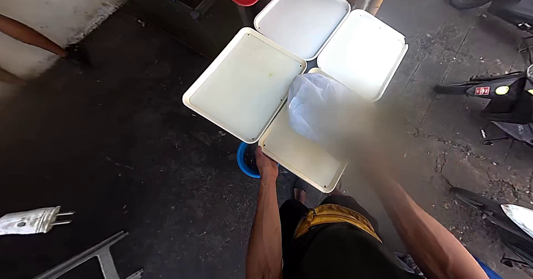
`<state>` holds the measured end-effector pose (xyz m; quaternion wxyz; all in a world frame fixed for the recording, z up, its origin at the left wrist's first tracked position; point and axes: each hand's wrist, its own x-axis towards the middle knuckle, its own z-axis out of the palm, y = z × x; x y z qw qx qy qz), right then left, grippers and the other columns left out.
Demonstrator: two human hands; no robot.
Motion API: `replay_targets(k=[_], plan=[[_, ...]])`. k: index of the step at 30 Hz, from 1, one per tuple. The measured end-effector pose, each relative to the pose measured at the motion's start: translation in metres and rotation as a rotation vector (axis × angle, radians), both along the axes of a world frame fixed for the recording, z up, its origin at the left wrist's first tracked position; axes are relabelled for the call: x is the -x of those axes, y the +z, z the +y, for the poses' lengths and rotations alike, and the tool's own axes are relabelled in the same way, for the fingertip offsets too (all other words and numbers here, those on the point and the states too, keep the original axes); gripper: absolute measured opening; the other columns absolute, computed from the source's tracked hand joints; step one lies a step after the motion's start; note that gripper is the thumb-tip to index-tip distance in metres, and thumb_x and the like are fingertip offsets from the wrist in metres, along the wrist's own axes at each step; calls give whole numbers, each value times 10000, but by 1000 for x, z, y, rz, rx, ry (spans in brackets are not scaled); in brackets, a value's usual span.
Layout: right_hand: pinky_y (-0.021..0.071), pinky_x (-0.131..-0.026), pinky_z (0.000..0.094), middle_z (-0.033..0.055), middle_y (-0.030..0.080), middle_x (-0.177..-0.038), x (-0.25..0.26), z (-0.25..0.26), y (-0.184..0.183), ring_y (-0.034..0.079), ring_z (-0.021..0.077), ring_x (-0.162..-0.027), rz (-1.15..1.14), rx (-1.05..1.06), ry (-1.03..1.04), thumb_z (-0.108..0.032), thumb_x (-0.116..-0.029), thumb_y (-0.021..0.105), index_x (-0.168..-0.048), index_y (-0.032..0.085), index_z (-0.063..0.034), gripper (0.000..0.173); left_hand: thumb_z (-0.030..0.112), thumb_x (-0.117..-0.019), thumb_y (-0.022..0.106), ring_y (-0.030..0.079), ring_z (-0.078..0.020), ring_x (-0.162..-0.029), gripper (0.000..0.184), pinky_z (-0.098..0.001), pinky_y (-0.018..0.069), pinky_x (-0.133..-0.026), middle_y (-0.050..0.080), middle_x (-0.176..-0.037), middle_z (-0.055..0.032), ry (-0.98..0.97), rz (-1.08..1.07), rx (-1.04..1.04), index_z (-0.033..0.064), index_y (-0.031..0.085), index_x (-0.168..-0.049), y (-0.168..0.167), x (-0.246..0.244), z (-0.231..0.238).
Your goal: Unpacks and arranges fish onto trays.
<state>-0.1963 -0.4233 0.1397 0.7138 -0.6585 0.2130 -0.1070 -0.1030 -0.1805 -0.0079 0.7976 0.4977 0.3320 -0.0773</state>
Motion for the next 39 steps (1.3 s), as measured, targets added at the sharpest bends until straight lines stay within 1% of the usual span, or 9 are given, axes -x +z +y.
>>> replay_targets(k=[5, 8, 16, 23, 25, 27, 30, 35, 39], plan=[[588, -705, 315, 26, 676, -812, -12, -42, 3, 668, 125, -736, 36, 15, 275, -188, -950, 662, -1052, 625, -73, 158, 197, -1037, 482, 504, -341, -1326, 599, -518, 471, -1040, 438, -1506, -267, 91, -106, -550, -4, 281, -1564, 19, 36, -1], [571, -680, 287, 18, 662, -875, -23, -80, 12, 654, 96, -754, 49, 127, 344, -174, -928, 664, -1200, 573, -85, 300, 55, -986, 516, 640, -224, -1080, 373, -399, 543, -954, 627, -1201, -209, 65, -344, -677, -98, 514, -1326, 60, 65, -42], [549, -911, 393, 147, 634, -1229, 1, -127, 21, 642, 221, -1061, 83, 423, 1370, -374, -929, 727, -1370, 580, -64, 559, 35, -945, 513, 702, -205, -967, 239, -391, 557, -903, 735, -1011, -153, -797, -594, -749, -36, 733, -1006, 58, 56, -156], [568, -880, 294, 79, 684, -1140, 17, -149, 25, 657, 111, -1042, -79, 431, 850, -337, -994, 603, -1175, 680, -23, 371, 349, -955, 658, 614, -349, -1247, 766, -599, 460, -1040, 632, -1371, -164, -1078, -155, -1067, 225, 308, -1624, 75, 45, -127], [554, -943, 324, 98, 690, -1134, 5, -116, 25, 647, 134, -1088, -277, 322, 939, -267, -1031, 558, -1127, 697, -5, 312, 306, -880, 737, 590, -367, -1223, 864, -628, 458, -989, 583, -1389, -172, -1134, -273, -1033, 230, 308, -1626, 74, 49, -128], [539, -964, 350, 119, 701, -1076, -23, -78, 11, 653, 150, -1072, -404, 198, 1044, -239, -1057, 502, -1044, 699, 21, 326, 258, -849, 775, 564, -384, -1245, 685, -601, 439, -993, 562, -1421, -207, -1094, -478, -956, 85, 539, -1469, 77, 59, -132], [505, -722, 345, 92, 633, -819, -70, -49, -22, 613, 154, -771, -248, 388, 1216, -241, -1057, 467, -917, 657, 1, 338, 165, -899, 744, 532, -329, -1320, 397, -483, 303, -1185, 654, -1300, -218, -1051, -440, -844, -56, 679, -1222, 102, 80, -133], [336, -1074, 738, 259, 613, -1333, -109, -82, -32, 491, 464, -1351, 399, 1151, 1472, -339, -1012, 530, -1219, 666, -3, 418, 404, -859, 758, 175, -396, -1538, 652, -763, 85, -1140, 317, -1663, -24, -1258, -25, -1177, 340, 550, -1474, 70, 78, -134], [340, -1095, 692, 323, 567, -1354, -138, -170, -25, 470, 507, -1342, 488, 1411, 1471, -396, -913, 708, -1222, 656, 50, 545, 522, -831, 731, 56, -448, -1555, 640, -787, 63, -1124, 306, -1671, 8, -1069, 289, -1222, 387, 572, -1436, 74, 76, -137]])
